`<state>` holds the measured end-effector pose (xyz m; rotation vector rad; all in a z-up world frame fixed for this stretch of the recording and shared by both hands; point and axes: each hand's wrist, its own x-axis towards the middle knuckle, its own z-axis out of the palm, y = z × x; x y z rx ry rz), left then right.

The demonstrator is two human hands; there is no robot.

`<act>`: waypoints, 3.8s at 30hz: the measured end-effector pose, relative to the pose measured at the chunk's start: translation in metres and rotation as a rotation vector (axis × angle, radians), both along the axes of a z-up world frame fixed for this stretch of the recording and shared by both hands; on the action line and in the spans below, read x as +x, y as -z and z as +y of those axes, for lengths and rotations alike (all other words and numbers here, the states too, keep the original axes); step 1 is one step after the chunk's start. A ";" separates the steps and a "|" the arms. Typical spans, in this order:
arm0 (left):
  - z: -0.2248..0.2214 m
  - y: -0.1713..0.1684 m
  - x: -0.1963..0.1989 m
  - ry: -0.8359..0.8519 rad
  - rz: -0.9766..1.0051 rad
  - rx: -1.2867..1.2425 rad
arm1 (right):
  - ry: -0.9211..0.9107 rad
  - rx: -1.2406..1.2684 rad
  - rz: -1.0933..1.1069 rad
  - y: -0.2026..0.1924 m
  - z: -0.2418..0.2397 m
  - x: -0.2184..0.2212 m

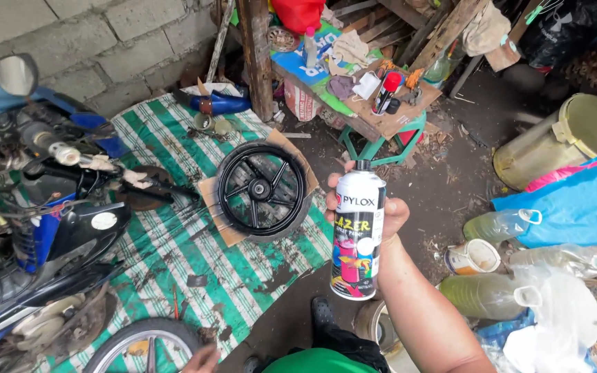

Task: Spray painting motorcycle forks and a wheel rim using a spray can in a repair area.

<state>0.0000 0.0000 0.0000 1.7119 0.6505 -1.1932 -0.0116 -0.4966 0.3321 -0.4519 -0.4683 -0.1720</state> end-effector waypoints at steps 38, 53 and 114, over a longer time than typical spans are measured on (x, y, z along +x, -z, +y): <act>-0.292 -0.319 0.100 0.030 -0.712 -1.116 | 0.370 -0.524 0.248 -0.005 0.017 0.073; -0.283 -0.306 0.141 0.016 -0.692 -1.144 | 0.365 -0.560 0.342 -0.003 0.019 0.110; -0.153 -0.020 0.149 0.036 0.340 -0.038 | 0.694 0.188 1.397 0.258 -0.173 0.010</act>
